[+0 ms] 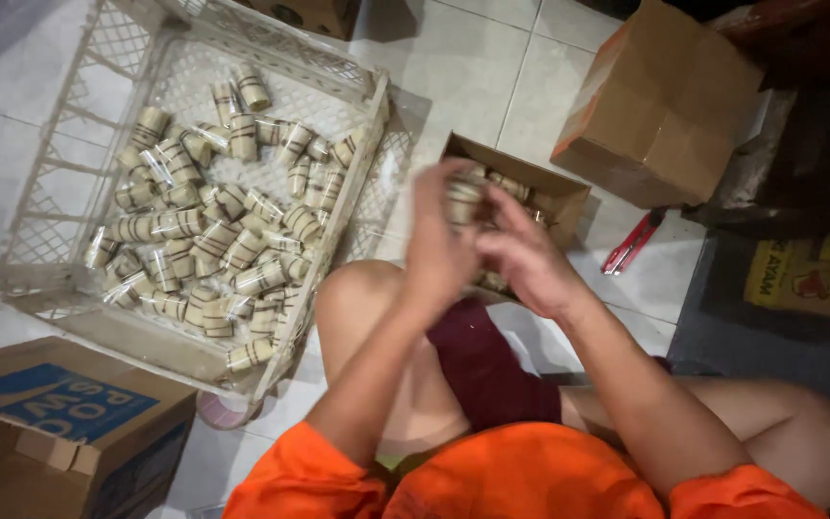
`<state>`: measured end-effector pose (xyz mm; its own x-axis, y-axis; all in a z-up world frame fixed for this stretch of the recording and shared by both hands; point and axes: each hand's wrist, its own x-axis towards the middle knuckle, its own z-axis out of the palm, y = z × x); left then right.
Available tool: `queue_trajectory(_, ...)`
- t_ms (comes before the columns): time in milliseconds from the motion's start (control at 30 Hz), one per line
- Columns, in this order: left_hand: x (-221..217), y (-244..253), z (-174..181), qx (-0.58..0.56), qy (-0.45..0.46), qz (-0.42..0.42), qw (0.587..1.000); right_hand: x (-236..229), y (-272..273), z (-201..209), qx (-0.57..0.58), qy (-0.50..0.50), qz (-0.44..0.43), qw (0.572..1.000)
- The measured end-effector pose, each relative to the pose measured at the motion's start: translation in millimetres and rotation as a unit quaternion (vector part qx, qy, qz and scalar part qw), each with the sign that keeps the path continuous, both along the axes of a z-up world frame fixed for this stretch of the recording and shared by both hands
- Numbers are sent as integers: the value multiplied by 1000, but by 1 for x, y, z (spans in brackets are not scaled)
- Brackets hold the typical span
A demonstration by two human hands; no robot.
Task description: The person sits on the floor and uses a utility knife to cut a cardboard box, then seals it with clear tape. They then open the box and transfer individually wrapped cylindrical items from a white plastic crate into the cardboard box.
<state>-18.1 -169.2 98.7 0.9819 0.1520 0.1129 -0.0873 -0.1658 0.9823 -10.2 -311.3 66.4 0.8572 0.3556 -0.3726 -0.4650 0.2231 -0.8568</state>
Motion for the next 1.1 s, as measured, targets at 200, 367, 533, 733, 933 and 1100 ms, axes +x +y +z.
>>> queue_trajectory(200,-2,-57,-43,87,-96,-36,991,21,-33,-58,5,46,-47,998)
queue_trajectory(367,-7,5,4,15,-6,-21,1000,42,-37,-68,-329,-124,70,934)
queue_trajectory(533,5,114,-15,13,56,138,989,50,-37,-61,-527,-224,280,770)
queue_trajectory(733,26,242,-164,340,254,188,886,47,-36,-59,-520,-257,272,767)
queue_trajectory(933,54,205,-138,387,319,128,856,47,-39,-64,-559,-271,305,722)
queue_trajectory(1100,72,194,-162,320,326,206,865,42,-44,-47,-500,-373,202,755)
